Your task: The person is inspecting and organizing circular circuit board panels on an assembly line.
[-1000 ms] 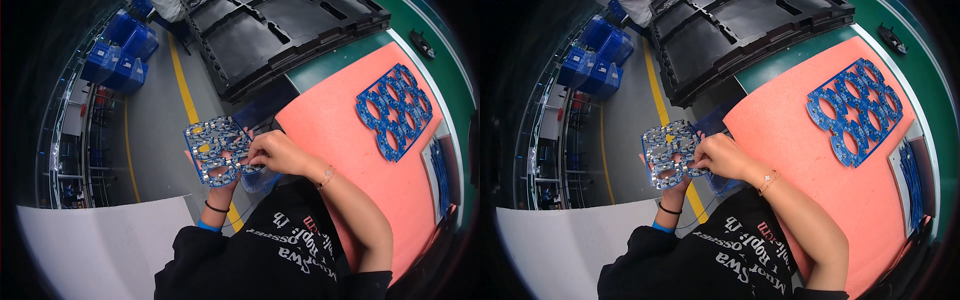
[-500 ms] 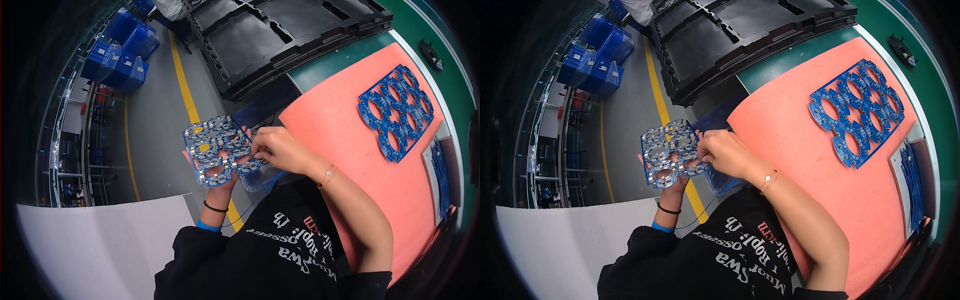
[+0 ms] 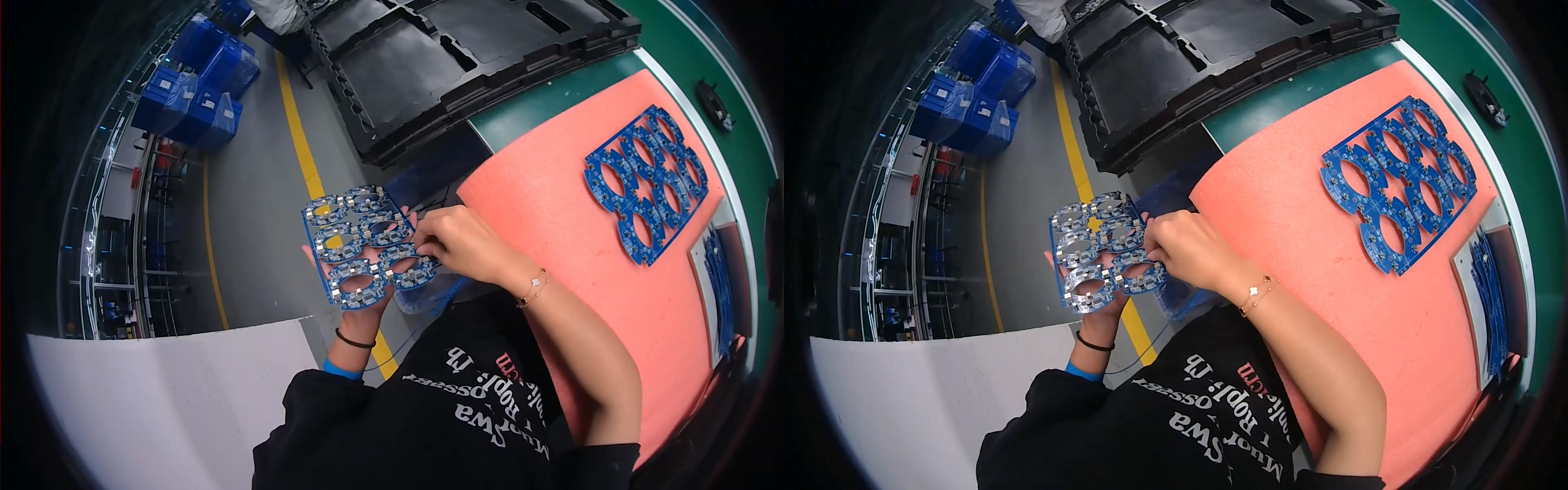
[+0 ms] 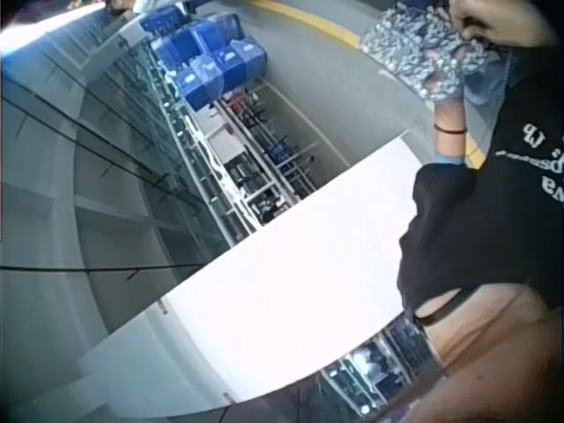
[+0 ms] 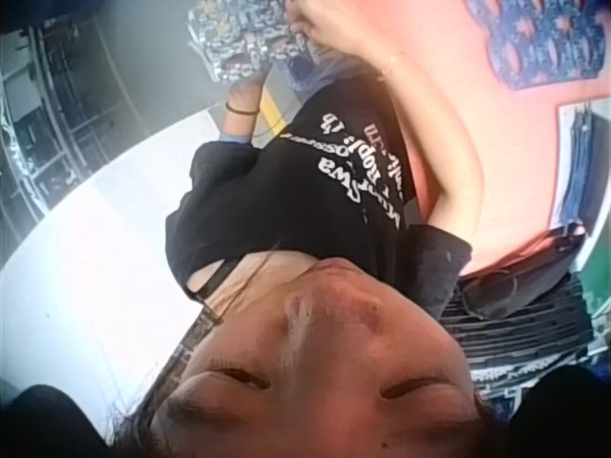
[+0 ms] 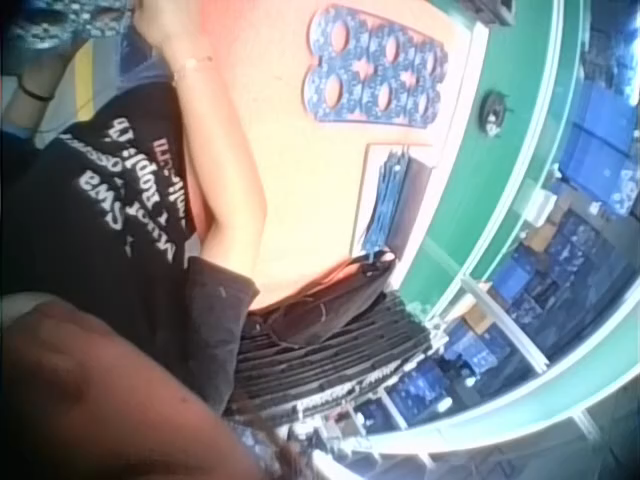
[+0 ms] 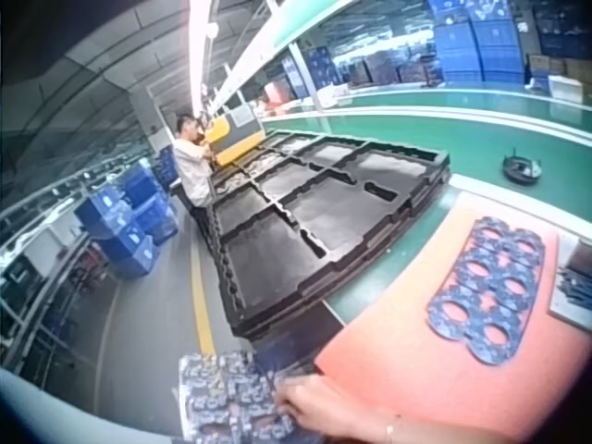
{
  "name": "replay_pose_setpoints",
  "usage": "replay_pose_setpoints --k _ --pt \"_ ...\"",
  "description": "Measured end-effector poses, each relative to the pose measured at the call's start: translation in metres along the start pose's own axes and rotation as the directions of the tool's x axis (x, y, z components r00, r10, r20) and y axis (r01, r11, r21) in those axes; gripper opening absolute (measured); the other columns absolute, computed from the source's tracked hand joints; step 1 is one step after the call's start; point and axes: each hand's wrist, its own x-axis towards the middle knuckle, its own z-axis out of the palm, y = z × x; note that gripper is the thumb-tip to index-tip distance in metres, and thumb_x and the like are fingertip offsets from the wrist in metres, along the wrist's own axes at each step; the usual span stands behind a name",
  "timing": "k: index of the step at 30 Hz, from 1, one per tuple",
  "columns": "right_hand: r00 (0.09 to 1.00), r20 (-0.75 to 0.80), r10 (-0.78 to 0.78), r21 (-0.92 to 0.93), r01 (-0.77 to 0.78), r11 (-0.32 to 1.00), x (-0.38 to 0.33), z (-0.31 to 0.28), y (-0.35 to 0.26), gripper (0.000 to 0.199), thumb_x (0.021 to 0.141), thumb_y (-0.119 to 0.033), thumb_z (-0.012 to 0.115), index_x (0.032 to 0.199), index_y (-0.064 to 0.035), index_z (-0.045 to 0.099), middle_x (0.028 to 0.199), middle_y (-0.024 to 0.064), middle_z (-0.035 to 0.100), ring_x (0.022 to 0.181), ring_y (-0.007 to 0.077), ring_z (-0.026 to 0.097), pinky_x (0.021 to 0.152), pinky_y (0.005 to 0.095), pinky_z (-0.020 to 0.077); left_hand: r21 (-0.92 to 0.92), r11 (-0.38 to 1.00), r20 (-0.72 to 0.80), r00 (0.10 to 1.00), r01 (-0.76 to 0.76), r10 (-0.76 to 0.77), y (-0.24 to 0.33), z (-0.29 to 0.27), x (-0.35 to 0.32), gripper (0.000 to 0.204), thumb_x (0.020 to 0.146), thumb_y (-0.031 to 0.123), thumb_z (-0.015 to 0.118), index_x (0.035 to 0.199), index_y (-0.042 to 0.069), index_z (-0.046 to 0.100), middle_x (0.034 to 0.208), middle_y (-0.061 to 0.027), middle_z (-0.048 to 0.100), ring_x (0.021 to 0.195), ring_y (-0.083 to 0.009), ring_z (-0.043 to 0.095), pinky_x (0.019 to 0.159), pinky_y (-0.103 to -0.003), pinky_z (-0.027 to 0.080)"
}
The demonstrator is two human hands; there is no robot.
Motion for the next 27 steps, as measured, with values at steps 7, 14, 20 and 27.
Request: replay_pose_setpoints --k 7,14,20,27 --pt "0.999 -0.003 0.047 0.079 -0.047 0.996 0.0 0.001 0.002 0.007 0.066 0.001 0.062 0.073 0.001 0.061 0.074 0.0153 0.061 0.074 0.0307 0.06 0.066 0.0371 0.0469 0.032 0.999 -0.031 0.999 -0.01 0.011 -0.002 -0.004 0.002 0.095 0.071 0.081 0.024 0.138 0.014 0.023 0.135 -0.0229 0.029 0.124 -0.0408 0.031 0.104 -0.05 0.025" --pt "0.98 -0.186 0.065 0.165 -0.034 0.986 0.003 0.004 -0.005 0.008 0.066 0.003 0.062 0.074 0.0017 0.059 0.072 0.0127 0.06 0.068 0.0286 0.059 0.06 0.0339 0.0468 0.017 0.999 0.004 1.0 -0.03 0.03 0.004 -0.002 0.01 0.099 0.07 0.082 0.022 0.139 0.011 0.02 0.137 -0.0258 0.026 0.125 -0.0429 0.029 0.104 -0.051 0.024" --pt "0.973 -0.185 -0.14 -0.109 0.122 0.987 -0.001 0.006 -0.006 0.014 0.067 0.007 0.057 0.078 -0.0009 0.054 0.073 0.0128 0.055 0.072 0.0309 0.056 0.061 0.0371 0.0451 0.034 0.999 0.109 0.994 -0.029 0.025 0.009 0.0 0.01 0.096 0.07 0.081 0.028 0.139 0.014 0.021 0.138 -0.0241 0.025 0.126 -0.041 0.027 0.104 -0.05 0.024" --pt "0.918 -0.388 -0.079 -0.004 0.084 0.996 0.005 0.004 -0.008 0.012 0.07 0.008 0.056 0.079 0.0005 0.055 0.075 0.0127 0.055 0.072 0.0295 0.056 0.061 0.0351 0.0448 -0.161 0.987 0.189 0.981 -0.002 0.033 0.008 -0.009 0.014 0.1 0.07 0.082 0.022 0.138 0.009 0.022 0.132 -0.0264 0.033 0.123 -0.0433 0.031 0.102 -0.054 0.024"
